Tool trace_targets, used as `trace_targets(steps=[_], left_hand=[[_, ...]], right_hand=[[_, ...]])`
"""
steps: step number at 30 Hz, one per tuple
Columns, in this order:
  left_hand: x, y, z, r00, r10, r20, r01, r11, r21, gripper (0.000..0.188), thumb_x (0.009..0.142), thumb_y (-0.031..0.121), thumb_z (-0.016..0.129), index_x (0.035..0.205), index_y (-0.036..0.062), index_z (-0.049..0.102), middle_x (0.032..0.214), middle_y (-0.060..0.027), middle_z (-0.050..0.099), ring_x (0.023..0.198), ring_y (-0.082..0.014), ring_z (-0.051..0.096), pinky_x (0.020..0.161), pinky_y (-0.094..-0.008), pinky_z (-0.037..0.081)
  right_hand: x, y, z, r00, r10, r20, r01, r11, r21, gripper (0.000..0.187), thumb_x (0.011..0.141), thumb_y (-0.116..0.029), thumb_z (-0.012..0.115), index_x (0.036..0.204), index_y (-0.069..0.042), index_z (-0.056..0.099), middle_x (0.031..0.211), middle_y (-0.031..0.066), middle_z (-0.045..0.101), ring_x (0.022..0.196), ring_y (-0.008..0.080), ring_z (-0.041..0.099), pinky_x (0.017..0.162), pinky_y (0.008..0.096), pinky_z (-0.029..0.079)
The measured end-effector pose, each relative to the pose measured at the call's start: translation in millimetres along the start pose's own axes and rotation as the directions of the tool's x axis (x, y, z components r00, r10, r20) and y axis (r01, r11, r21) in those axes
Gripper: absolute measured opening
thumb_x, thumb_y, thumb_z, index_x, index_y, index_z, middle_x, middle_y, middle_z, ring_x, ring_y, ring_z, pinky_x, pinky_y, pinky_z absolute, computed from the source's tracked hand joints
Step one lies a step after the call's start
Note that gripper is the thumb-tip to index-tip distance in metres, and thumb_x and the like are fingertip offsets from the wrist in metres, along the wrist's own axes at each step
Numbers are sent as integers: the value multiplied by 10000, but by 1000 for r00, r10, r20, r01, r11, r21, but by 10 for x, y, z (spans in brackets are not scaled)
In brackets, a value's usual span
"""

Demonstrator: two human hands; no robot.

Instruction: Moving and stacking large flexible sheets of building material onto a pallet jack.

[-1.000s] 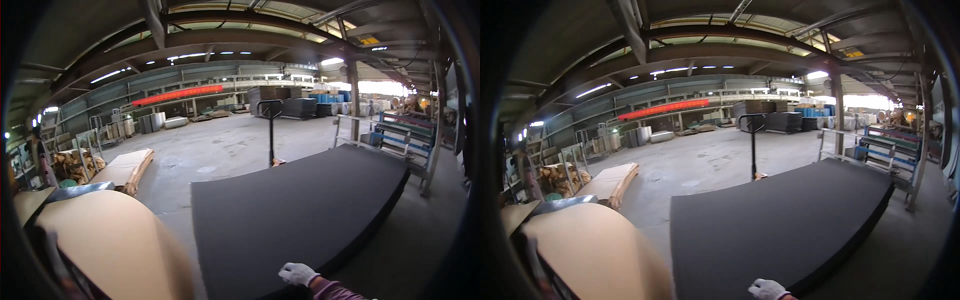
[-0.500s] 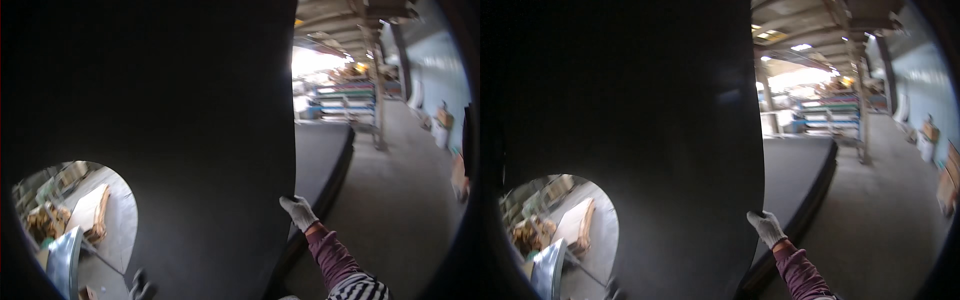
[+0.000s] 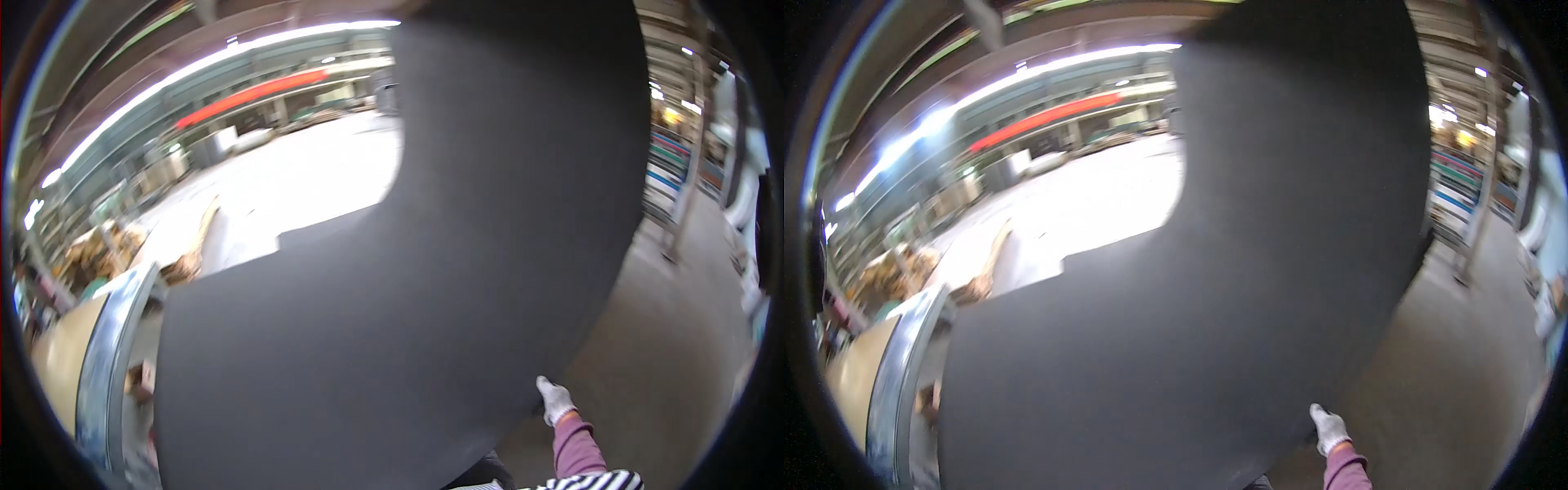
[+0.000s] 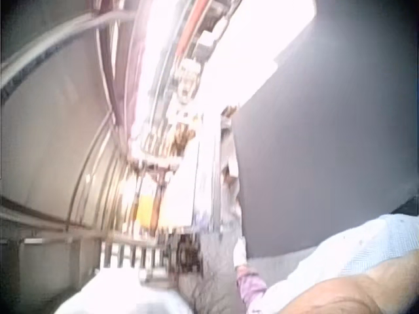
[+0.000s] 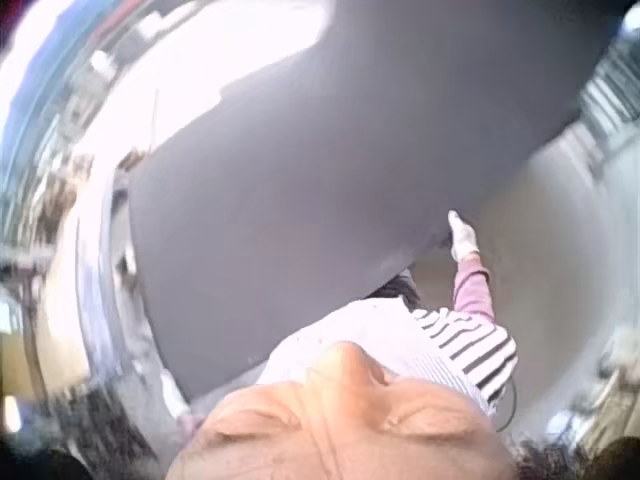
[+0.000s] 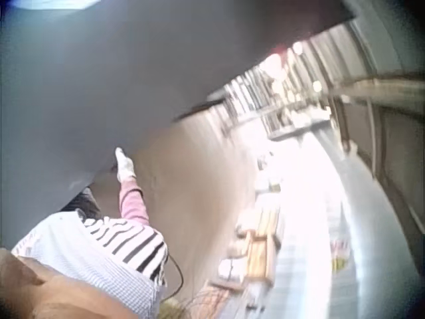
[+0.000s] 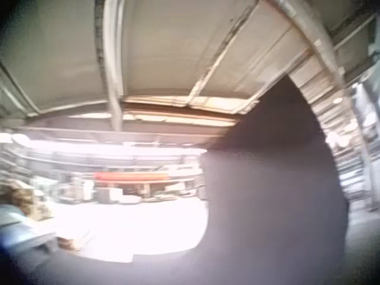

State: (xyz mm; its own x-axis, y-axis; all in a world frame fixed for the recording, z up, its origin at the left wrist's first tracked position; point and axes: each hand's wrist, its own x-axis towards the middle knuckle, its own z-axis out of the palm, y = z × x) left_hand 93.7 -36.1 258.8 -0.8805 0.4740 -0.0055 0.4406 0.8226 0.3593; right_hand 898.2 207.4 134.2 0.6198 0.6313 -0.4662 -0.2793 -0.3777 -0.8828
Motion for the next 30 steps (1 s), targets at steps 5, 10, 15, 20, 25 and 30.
trace_targets(steps=[5, 10, 15, 20, 25, 30], left_hand=[[-13, -475, 8, 993, -98, -62, 89, 987, -133, 277, 863, 206, 603, 1046, 9, 673, 865, -44, 644, 809, -158, 597, 737, -319, 491], [246, -856, 261, 997, 42, -61, -68, 844, -532, 246, 851, 179, 611, 1017, 15, 691, 812, -29, 655, 764, -144, 603, 712, -309, 494], [-282, 960, 895, 955, 291, 55, -151, 637, -756, 217, 805, 117, 616, 961, -10, 695, 846, -1, 651, 757, -125, 583, 736, -284, 489], [-980, 2544, 1909, 839, 405, 362, 177, 425, -887, 312, 827, 130, 635, 1098, -23, 664, 953, -63, 682, 862, -169, 628, 796, -295, 507], [-1244, 3144, 2526, 782, 456, 425, 100, 581, -808, 423, 862, 215, 614, 1209, -27, 600, 1034, -147, 689, 932, -248, 654, 848, -334, 506], [-1332, 3242, 2855, 852, 470, 232, -215, 717, -664, 637, 900, 377, 519, 1415, 15, 419, 1082, -235, 665, 1069, -405, 619, 937, -423, 459]], right_hand=[[321, 198, -75, 986, 127, 103, -113, 984, -136, 845, 890, -512, 613, 1459, 49, 338, 1573, 240, 228, 1409, 428, 275, 1016, 678, 298], [348, 88, -115, 978, -117, 173, 127, 991, -48, 803, 914, -545, 591, 1416, 54, 409, 1457, 183, 438, 1355, 331, 393, 1093, 506, 331], [1175, -138, 23, 958, -267, 101, 182, 844, 504, 626, 939, -495, 577, 1283, 28, 544, 1263, 134, 585, 1152, 273, 563, 1011, 435, 444], [885, -72, 930, 976, -212, 43, 190, 935, 300, 492, 916, -269, 664, 1301, 18, 558, 1267, 107, 591, 1101, 275, 581, 1011, 438, 434], [1133, -163, 954, 997, 67, 44, -63, 995, -82, 417, 938, -335, 625, 1209, -19, 628, 1127, 112, 654, 709, 253, 638, 551, 419, 512], [1162, -330, 958, 995, 49, 81, -26, 964, -265, 405, 942, -439, 588, 1032, -45, 618, 820, 92, 628, 472, 217, 530, 353, 347, 392]])
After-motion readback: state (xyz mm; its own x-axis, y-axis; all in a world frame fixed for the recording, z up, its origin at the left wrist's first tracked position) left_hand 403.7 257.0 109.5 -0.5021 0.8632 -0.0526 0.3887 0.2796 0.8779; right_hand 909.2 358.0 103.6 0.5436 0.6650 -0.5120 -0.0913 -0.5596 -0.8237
